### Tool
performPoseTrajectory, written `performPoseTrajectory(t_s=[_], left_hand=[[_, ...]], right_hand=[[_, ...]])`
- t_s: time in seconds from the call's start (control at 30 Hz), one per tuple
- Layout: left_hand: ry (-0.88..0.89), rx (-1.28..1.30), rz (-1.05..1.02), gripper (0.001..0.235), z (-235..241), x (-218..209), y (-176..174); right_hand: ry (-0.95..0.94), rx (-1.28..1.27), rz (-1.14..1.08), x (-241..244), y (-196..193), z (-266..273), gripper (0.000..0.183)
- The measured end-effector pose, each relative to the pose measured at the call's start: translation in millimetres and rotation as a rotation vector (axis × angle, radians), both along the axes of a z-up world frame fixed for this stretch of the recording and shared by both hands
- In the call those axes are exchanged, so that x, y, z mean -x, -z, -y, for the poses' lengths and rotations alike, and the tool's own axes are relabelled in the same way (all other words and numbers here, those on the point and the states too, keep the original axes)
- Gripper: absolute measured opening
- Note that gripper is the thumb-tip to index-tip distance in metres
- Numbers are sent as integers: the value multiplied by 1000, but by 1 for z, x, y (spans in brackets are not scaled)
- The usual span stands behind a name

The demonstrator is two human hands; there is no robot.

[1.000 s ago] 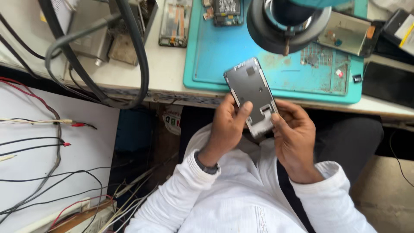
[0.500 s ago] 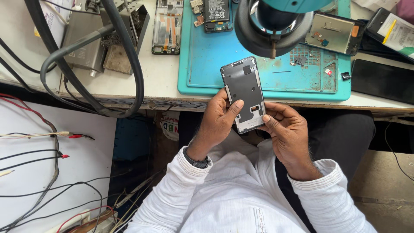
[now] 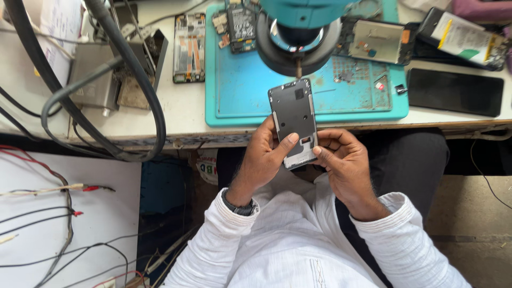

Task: The person disassembles a smartphone, removes the back cover and internal components, and uses a metal tool to scrape adhesive residue from the phone's frame. The person then uses tweezers to remove small parts from the device.

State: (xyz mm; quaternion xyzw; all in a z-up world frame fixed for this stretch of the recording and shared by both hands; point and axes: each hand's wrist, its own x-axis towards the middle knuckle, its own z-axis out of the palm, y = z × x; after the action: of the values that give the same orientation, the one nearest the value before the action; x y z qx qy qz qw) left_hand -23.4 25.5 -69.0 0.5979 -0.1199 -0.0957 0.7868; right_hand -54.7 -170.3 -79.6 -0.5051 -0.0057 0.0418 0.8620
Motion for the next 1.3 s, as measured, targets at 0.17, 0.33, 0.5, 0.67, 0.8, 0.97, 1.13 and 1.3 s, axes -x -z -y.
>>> performPoseTrajectory(t_s=[0.17,0.33,0.5,0.67,0.8,0.97,1.13,1.3], left_hand=[[-23,-30,-19,45,7,-1,-24],[-23,-104,25,42,11,4,-26],[-111,-197,151,55,21,7,-25],[-61,-84,216,78,29,0,-22],[25,33,29,81,27,-5,-11],[71,28,-15,82,27,-7,-4],[68,33,11,81,32,-6,-6],[66,-51,23,90,29,-5,-8]], right_hand=[[36,-1,-86,-7,-9,0,26],[18,-28,-56,0,-3,3,25],[45,-43,-62,3,-6,6,24],[102,72,-3,4,-10,11,24],[101,74,-38,14,-5,13,23],[115,91,-33,11,-1,16,23],[117,115,-39,12,0,21,22],[119,45,-23,15,5,22,26]])
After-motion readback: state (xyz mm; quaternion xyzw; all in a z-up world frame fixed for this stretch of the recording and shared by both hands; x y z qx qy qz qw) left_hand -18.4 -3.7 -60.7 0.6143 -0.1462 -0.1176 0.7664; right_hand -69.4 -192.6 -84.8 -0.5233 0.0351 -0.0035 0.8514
